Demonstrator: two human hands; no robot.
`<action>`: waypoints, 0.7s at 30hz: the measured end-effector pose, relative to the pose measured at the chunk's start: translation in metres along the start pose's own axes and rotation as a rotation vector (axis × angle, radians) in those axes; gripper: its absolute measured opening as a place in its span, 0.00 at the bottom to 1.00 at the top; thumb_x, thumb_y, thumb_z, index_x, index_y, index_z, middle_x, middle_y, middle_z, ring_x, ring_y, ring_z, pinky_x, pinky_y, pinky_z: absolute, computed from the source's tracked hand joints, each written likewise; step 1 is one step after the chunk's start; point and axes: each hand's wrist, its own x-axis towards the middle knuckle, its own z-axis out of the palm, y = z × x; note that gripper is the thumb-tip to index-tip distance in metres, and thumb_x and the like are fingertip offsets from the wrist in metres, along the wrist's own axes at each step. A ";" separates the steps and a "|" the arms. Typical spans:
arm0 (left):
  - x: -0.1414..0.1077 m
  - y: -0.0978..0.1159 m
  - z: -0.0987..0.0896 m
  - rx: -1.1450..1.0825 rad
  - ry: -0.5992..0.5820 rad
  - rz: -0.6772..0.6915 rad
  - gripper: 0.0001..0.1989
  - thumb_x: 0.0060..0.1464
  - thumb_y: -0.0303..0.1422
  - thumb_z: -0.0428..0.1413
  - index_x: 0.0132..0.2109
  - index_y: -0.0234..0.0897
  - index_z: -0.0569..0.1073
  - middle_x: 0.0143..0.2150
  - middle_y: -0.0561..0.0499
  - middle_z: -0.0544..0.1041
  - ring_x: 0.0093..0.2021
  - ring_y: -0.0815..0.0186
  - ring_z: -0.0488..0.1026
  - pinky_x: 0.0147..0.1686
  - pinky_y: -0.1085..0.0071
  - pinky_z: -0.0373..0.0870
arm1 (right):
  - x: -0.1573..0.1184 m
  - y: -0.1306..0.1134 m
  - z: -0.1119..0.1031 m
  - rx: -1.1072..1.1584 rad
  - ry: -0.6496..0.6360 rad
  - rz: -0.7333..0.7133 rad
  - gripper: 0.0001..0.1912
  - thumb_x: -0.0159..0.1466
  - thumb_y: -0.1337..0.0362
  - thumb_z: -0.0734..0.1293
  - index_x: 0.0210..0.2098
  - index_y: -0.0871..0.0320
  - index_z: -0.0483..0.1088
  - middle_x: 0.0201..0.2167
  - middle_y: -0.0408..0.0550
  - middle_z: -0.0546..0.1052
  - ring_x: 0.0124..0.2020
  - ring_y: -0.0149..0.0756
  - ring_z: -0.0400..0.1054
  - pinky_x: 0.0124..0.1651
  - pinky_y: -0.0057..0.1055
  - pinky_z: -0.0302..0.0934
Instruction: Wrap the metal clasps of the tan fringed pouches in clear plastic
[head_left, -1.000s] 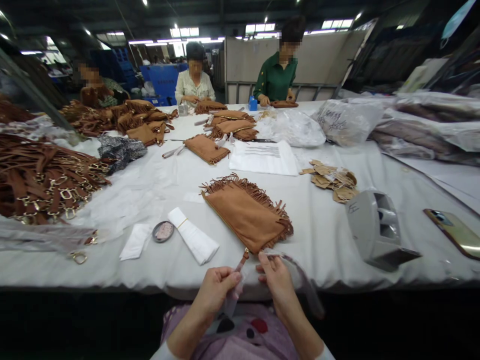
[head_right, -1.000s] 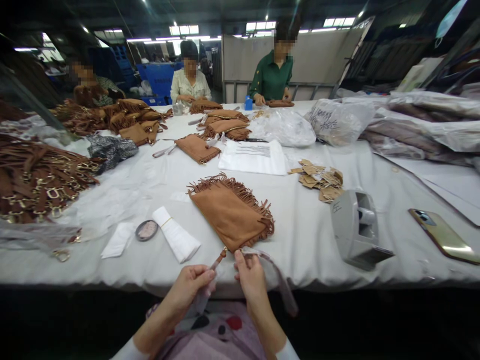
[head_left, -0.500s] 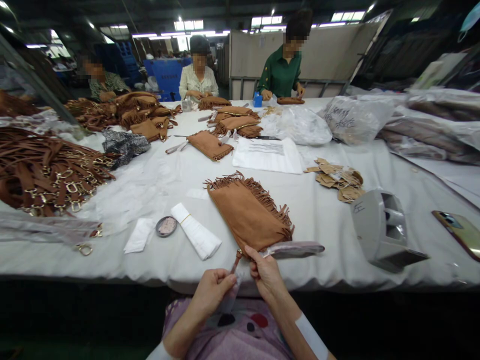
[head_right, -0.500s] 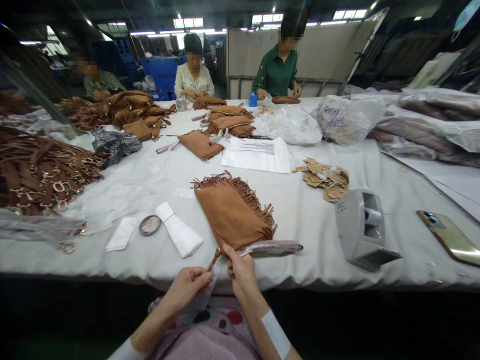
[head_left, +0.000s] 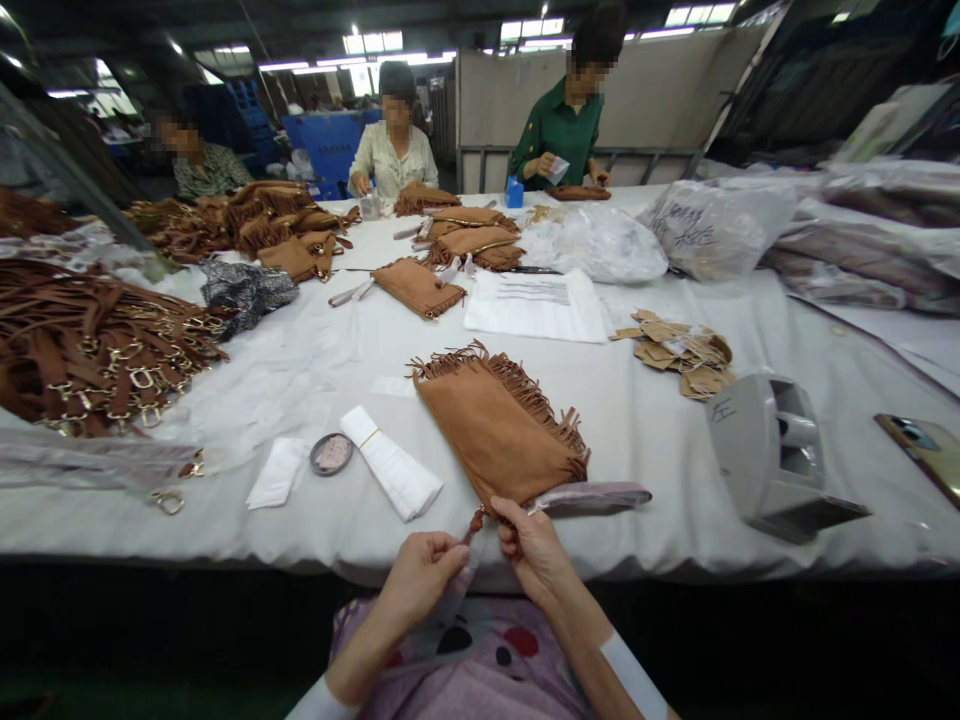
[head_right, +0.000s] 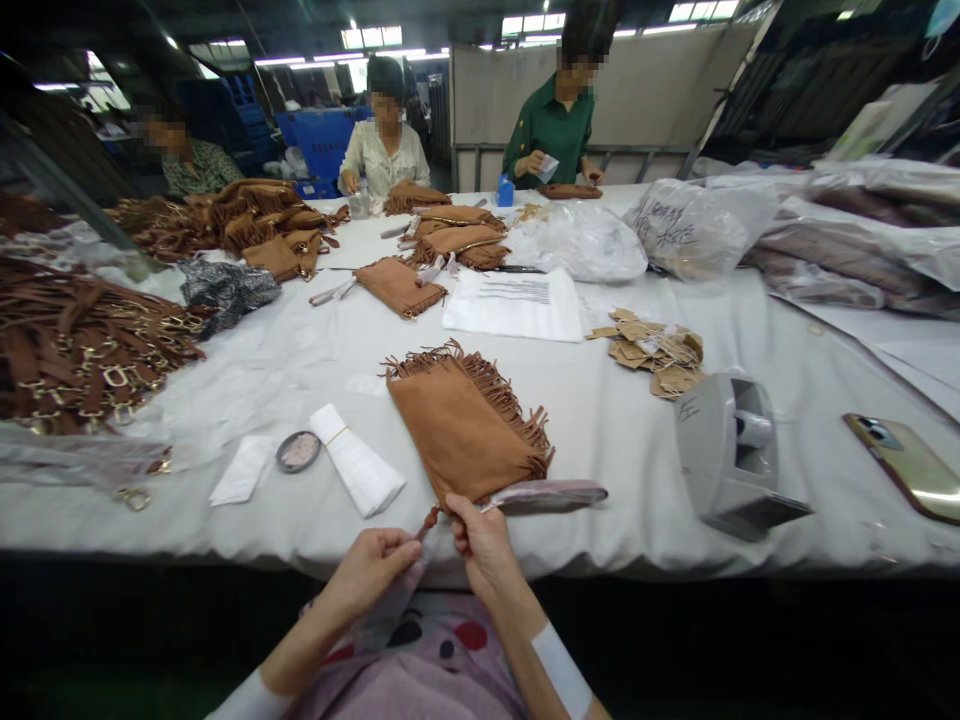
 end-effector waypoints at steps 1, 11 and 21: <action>0.001 0.001 0.000 -0.001 0.004 0.003 0.18 0.47 0.45 0.55 0.26 0.32 0.72 0.20 0.53 0.70 0.20 0.71 0.62 0.22 0.74 0.54 | 0.000 0.000 0.000 0.005 0.001 -0.004 0.16 0.41 0.64 0.77 0.21 0.62 0.66 0.17 0.37 0.68 0.14 0.19 0.51 0.14 0.19 0.39; 0.010 0.014 0.006 -0.047 0.027 0.039 0.19 0.46 0.46 0.57 0.28 0.31 0.73 0.19 0.53 0.71 0.20 0.71 0.62 0.22 0.74 0.54 | -0.003 0.001 0.000 -0.033 -0.030 -0.049 0.15 0.43 0.63 0.76 0.18 0.63 0.67 0.15 0.42 0.69 0.15 0.21 0.53 0.16 0.21 0.42; 0.003 0.008 -0.003 0.188 0.080 0.114 0.10 0.41 0.35 0.61 0.29 0.33 0.73 0.20 0.56 0.70 0.21 0.71 0.62 0.23 0.75 0.53 | -0.004 0.001 -0.002 0.009 -0.047 -0.041 0.15 0.43 0.63 0.76 0.20 0.62 0.67 0.16 0.40 0.69 0.15 0.22 0.55 0.16 0.22 0.44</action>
